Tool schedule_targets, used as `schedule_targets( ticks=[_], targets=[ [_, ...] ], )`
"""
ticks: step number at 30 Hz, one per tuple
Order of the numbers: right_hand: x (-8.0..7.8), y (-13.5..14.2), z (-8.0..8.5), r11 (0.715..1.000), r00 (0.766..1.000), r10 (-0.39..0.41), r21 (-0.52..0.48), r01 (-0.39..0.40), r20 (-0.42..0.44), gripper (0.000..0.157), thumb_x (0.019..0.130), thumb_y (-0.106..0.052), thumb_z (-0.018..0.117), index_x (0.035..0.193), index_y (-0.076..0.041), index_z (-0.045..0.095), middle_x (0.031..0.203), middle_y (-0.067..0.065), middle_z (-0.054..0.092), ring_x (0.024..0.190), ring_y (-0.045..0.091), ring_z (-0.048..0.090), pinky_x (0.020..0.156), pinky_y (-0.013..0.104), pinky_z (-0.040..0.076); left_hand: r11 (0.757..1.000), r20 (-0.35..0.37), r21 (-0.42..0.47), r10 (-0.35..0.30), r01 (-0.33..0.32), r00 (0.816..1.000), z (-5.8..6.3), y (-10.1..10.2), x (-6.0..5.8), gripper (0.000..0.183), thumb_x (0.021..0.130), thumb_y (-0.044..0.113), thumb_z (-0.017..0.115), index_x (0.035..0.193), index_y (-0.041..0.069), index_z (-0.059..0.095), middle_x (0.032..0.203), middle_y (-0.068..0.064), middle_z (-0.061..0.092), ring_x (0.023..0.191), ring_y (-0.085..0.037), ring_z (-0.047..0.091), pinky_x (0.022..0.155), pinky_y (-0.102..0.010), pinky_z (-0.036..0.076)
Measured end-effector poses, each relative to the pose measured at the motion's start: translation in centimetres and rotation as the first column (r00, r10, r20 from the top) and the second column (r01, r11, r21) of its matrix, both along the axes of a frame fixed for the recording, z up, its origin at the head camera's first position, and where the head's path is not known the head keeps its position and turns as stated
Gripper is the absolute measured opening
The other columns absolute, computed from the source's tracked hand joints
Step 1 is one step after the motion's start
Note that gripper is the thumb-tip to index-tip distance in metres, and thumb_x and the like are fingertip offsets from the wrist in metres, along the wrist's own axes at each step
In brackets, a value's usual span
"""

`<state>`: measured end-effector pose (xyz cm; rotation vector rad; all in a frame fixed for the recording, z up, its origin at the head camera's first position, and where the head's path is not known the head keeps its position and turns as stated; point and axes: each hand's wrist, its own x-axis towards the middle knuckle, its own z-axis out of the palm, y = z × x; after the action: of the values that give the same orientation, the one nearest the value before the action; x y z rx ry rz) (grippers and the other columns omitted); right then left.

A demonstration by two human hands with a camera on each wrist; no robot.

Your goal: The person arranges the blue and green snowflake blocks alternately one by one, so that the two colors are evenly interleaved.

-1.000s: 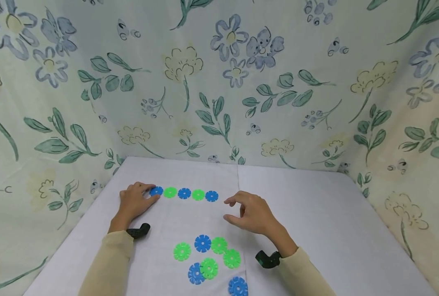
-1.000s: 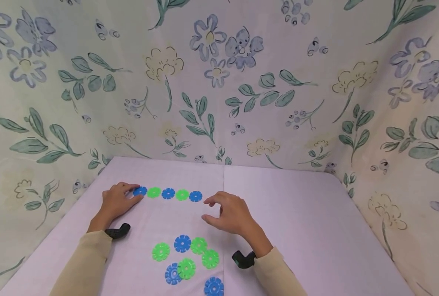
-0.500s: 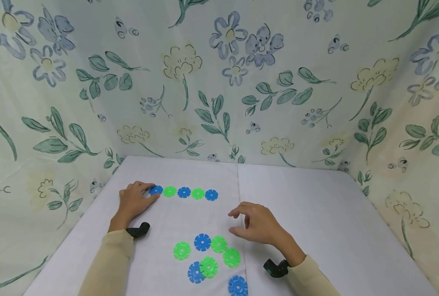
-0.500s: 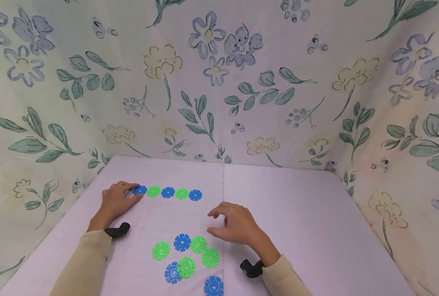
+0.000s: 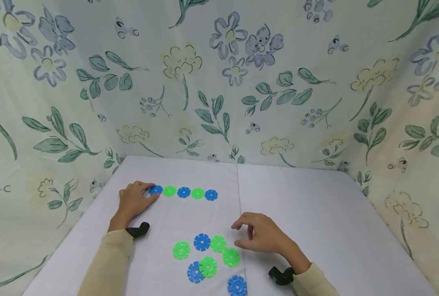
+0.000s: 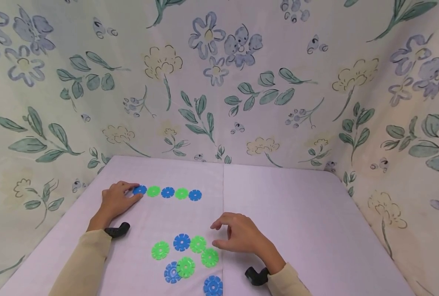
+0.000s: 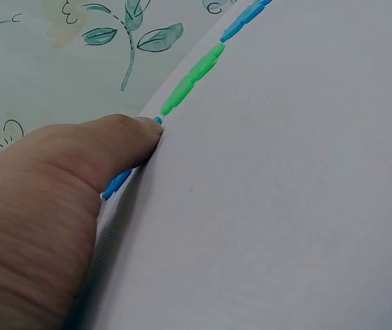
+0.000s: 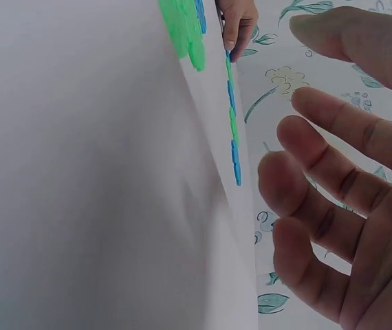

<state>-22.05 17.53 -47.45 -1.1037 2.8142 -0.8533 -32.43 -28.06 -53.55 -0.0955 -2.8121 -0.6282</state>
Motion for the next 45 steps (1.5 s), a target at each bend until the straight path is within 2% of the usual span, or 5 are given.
schedule_targets(
  ticks=[9, 18, 25, 34, 45],
  targets=[
    [0.2, 0.6, -0.8, 0.999, 0.993, 0.050, 0.006, -0.051, 0.102, 0.033, 0.081, -0.044, 0.082, 0.106, -0.026, 0.072, 0.102, -0.010, 0.071, 0.062, -0.003, 0.056, 0.063, 0.019, 0.047, 1.000, 0.014, 0.006, 0.002, -0.002, 1.000, -0.1, 0.2, 0.2, 0.058, 0.089, 0.054, 0.068, 0.134, 0.018, 0.064, 0.128, -0.018, 0.060, 0.116, -0.040, 0.053, 0.090, -0.060, 0.031],
    [0.0, 0.7, -1.2, 0.997, 0.977, 0.073, 0.014, -0.077, 0.198, 0.041, 0.075, -0.046, 0.086, 0.109, -0.028, 0.072, 0.096, -0.012, 0.068, 0.063, -0.001, 0.055, 0.061, 0.020, 0.048, 1.000, -0.016, 0.010, -0.009, 0.009, 1.000, 0.0, 0.4, -0.3, 0.057, 0.088, 0.054, 0.069, 0.133, 0.019, 0.066, 0.126, -0.017, 0.061, 0.114, -0.038, 0.054, 0.088, -0.058, 0.031],
    [0.2, 0.6, -1.5, 0.994, 0.973, 0.109, 0.005, -0.113, 0.202, 0.044, 0.074, -0.049, 0.086, 0.108, -0.026, 0.072, 0.095, -0.011, 0.068, 0.065, 0.001, 0.054, 0.059, 0.019, 0.047, 1.000, -0.013, 0.016, -0.008, 0.008, 1.000, 0.0, 0.6, -0.3, 0.056, 0.088, 0.053, 0.070, 0.132, 0.018, 0.066, 0.124, -0.016, 0.062, 0.112, -0.037, 0.054, 0.088, -0.057, 0.031],
    [0.3, 0.5, -2.0, 0.992, 0.968, 0.096, 0.062, -0.113, 0.230, 0.045, 0.071, -0.054, 0.086, 0.107, -0.034, 0.070, 0.096, -0.018, 0.065, 0.075, 0.001, 0.055, 0.066, 0.019, 0.047, 1.000, -0.010, 0.002, -0.009, 0.009, 1.000, 0.1, 0.6, 0.1, 0.056, 0.089, 0.052, 0.069, 0.133, 0.018, 0.065, 0.125, -0.017, 0.061, 0.113, -0.039, 0.054, 0.089, -0.059, 0.031],
    [0.3, -0.2, -2.0, 0.984, 0.979, 0.090, 0.135, -0.116, 0.183, 0.048, 0.067, -0.061, 0.085, 0.105, -0.037, 0.070, 0.101, -0.024, 0.064, 0.081, -0.001, 0.054, 0.074, 0.020, 0.044, 1.000, -0.014, -0.026, 0.001, -0.002, 1.000, -0.1, 0.0, -0.1, 0.057, 0.088, 0.053, 0.069, 0.133, 0.017, 0.065, 0.125, -0.018, 0.062, 0.112, -0.039, 0.054, 0.088, -0.061, 0.033]
  ],
)
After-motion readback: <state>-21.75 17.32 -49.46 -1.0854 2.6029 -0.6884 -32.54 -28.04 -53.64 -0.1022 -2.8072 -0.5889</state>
